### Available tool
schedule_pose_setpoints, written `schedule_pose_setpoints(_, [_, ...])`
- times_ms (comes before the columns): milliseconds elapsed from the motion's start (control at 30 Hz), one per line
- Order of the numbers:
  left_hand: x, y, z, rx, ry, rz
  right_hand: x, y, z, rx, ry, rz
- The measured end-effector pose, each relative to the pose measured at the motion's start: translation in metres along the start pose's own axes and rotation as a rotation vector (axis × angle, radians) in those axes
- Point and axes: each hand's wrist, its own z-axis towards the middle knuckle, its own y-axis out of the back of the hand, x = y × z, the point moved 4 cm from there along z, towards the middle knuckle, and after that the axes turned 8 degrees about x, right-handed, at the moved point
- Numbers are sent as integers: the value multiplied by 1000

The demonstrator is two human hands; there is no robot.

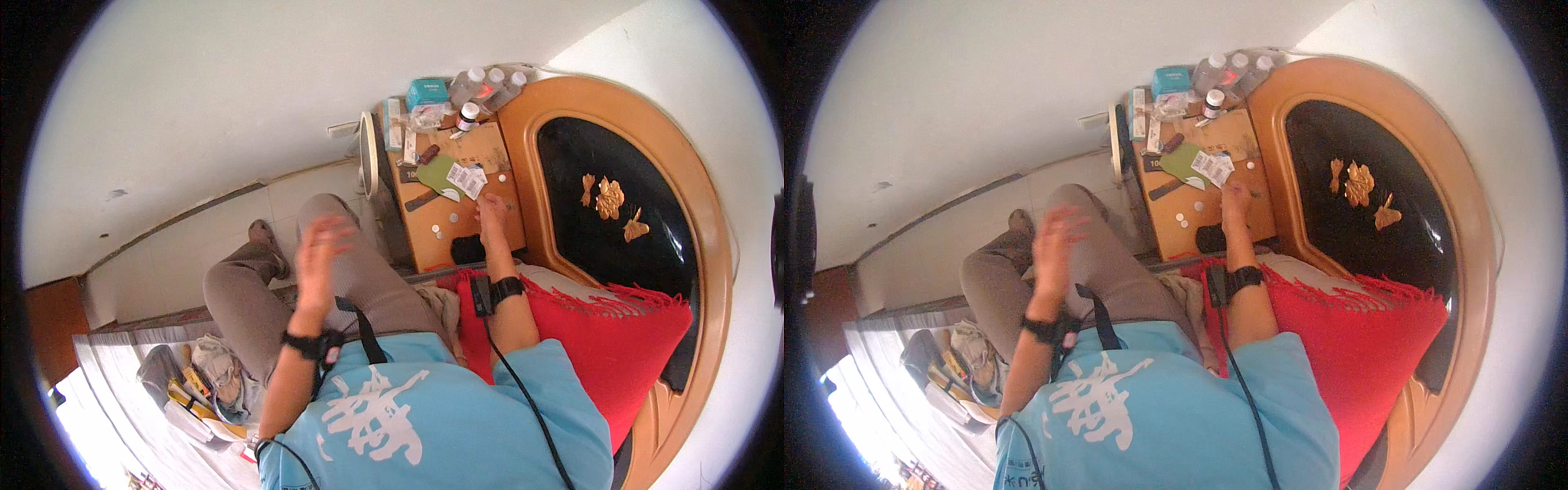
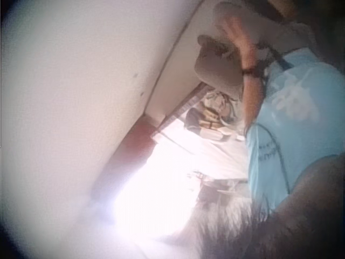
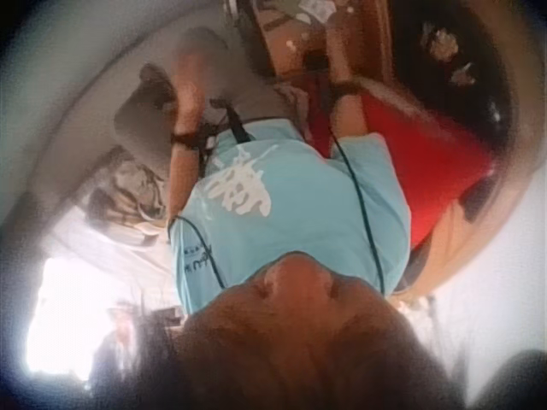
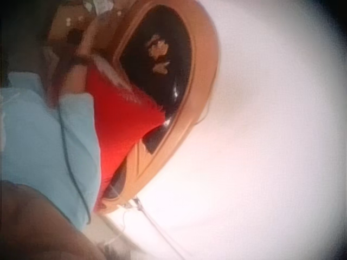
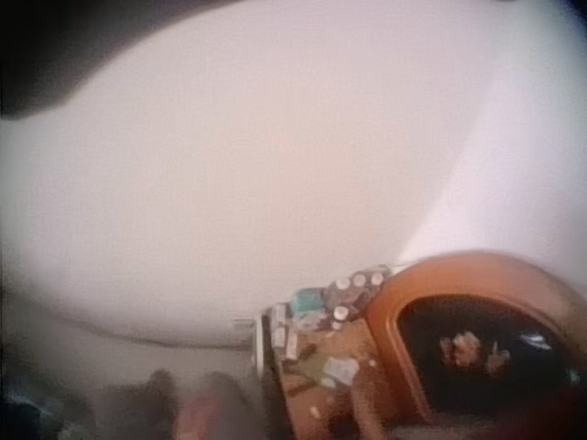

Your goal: The person sits on the floor and repeatedly picks up small boxes, bottles, and papers from a low table, then places them into a plastic bag on the floor. The person handles items one at a time, moving them between the table and the bag.

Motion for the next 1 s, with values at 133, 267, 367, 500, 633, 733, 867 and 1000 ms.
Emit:
schedule_pose_setpoints(133, [54, -49, 11, 288, 81, 416, 7, -14, 36, -158, 185, -205])
schedule_pose_setpoints(267, [80, -35, 11, 270, 232, 385, 19, -25, 48, -281, 393, -621])
schedule_pose_setpoints(367, [82, -29, 13, 256, 228, 261, 22, -25, 51, -99, 375, -547])
schedule_pose_setpoints(500, [85, -27, 14, 252, 291, 308, 20, -18, 53, -81, 259, -535])
schedule_pose_setpoints(633, [87, -26, 15, 244, 245, 287, 4, -10, 54, -126, 176, -435])
schedule_pose_setpoints(733, [90, -22, 15, 231, 232, 265, -2, -5, 49, -187, 210, -322])
schedule_pose_setpoints(867, [91, -19, 16, 236, 256, 198, 21, -8, 38, -216, 452, -567])
schedule_pose_setpoints(1000, [87, -20, 17, 254, 246, 238, 42, -38, 34, -45, 302, -859])
